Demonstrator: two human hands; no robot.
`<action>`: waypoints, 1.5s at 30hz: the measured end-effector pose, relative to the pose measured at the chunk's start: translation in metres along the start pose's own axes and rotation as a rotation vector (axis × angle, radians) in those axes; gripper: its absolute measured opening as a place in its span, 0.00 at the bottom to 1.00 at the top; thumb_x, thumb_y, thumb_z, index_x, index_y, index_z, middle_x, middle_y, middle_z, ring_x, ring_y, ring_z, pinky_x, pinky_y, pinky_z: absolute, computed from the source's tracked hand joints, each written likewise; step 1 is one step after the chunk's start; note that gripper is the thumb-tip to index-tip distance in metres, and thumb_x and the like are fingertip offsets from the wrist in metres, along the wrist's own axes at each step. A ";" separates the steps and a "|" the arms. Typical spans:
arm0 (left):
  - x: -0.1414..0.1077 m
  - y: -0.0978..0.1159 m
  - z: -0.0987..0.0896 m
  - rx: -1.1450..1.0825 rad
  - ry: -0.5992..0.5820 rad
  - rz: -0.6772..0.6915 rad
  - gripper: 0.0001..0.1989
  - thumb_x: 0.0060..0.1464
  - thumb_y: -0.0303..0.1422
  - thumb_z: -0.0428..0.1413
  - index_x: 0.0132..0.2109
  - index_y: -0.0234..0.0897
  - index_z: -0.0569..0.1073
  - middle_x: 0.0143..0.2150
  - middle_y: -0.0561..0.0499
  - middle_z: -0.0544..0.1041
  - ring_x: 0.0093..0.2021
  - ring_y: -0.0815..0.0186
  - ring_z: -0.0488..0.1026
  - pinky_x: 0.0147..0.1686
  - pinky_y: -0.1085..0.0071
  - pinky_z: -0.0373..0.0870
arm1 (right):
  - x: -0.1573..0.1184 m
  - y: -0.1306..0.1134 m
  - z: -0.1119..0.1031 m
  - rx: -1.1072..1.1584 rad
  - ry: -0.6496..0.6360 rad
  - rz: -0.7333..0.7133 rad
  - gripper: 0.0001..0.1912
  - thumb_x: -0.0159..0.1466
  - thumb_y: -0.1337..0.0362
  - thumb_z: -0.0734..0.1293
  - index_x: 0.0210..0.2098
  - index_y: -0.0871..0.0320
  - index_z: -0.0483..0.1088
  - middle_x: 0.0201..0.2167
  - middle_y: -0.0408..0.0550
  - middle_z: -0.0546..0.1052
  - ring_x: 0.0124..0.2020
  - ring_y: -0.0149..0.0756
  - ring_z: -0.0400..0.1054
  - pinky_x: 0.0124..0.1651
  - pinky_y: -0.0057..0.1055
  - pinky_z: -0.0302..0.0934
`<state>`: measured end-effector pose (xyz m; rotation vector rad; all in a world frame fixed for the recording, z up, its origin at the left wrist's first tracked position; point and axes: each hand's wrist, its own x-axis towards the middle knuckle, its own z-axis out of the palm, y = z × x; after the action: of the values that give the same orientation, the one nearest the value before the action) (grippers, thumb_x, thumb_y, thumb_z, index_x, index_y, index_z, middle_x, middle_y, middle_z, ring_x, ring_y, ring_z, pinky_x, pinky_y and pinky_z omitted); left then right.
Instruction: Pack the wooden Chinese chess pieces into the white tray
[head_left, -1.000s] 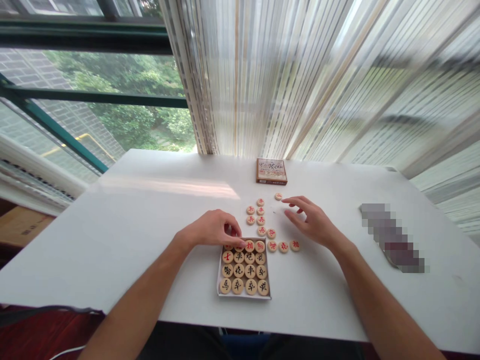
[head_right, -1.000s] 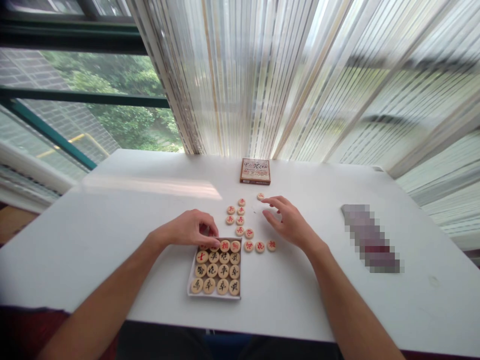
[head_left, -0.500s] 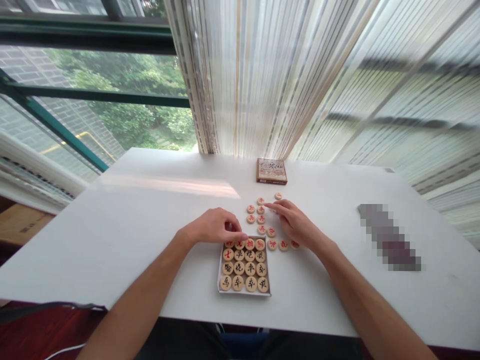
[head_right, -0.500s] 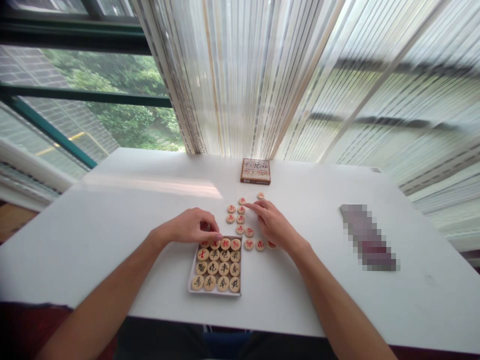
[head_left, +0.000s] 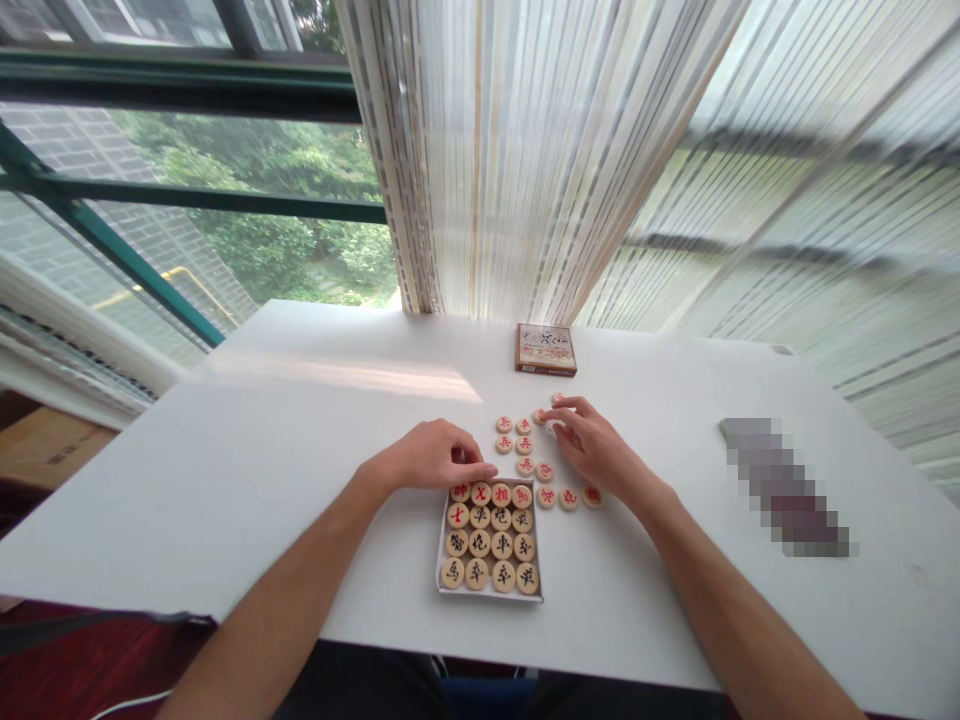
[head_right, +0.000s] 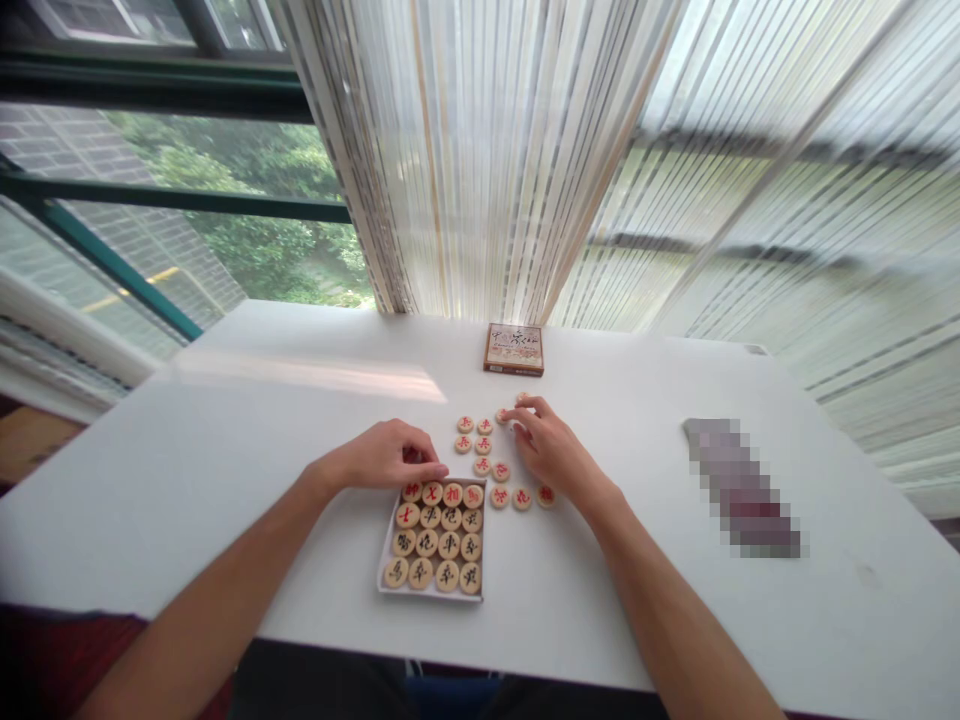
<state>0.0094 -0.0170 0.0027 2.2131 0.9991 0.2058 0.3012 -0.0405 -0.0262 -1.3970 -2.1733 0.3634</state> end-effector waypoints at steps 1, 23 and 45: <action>0.000 -0.001 0.000 -0.003 0.005 -0.002 0.22 0.56 0.53 0.56 0.36 0.40 0.83 0.32 0.51 0.82 0.30 0.67 0.73 0.28 0.74 0.60 | -0.001 0.001 -0.001 0.003 0.011 0.017 0.12 0.71 0.64 0.59 0.49 0.50 0.72 0.55 0.51 0.68 0.40 0.38 0.74 0.46 0.38 0.71; 0.006 0.005 0.010 -0.114 0.285 0.075 0.19 0.61 0.48 0.54 0.40 0.36 0.80 0.31 0.51 0.78 0.25 0.71 0.64 0.27 0.74 0.61 | -0.002 -0.008 -0.008 0.007 0.105 -0.019 0.07 0.69 0.59 0.64 0.45 0.52 0.70 0.39 0.47 0.77 0.34 0.36 0.74 0.40 0.34 0.68; 0.007 0.015 0.013 -0.325 0.238 0.129 0.17 0.61 0.45 0.56 0.42 0.34 0.80 0.30 0.51 0.78 0.24 0.73 0.62 0.25 0.76 0.60 | -0.013 -0.062 -0.001 0.272 0.142 -0.236 0.10 0.68 0.65 0.66 0.48 0.50 0.71 0.45 0.50 0.76 0.45 0.39 0.74 0.47 0.37 0.74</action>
<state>0.0283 -0.0263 0.0015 1.9836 0.8754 0.6563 0.2588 -0.0789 0.0007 -0.9777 -2.0554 0.4377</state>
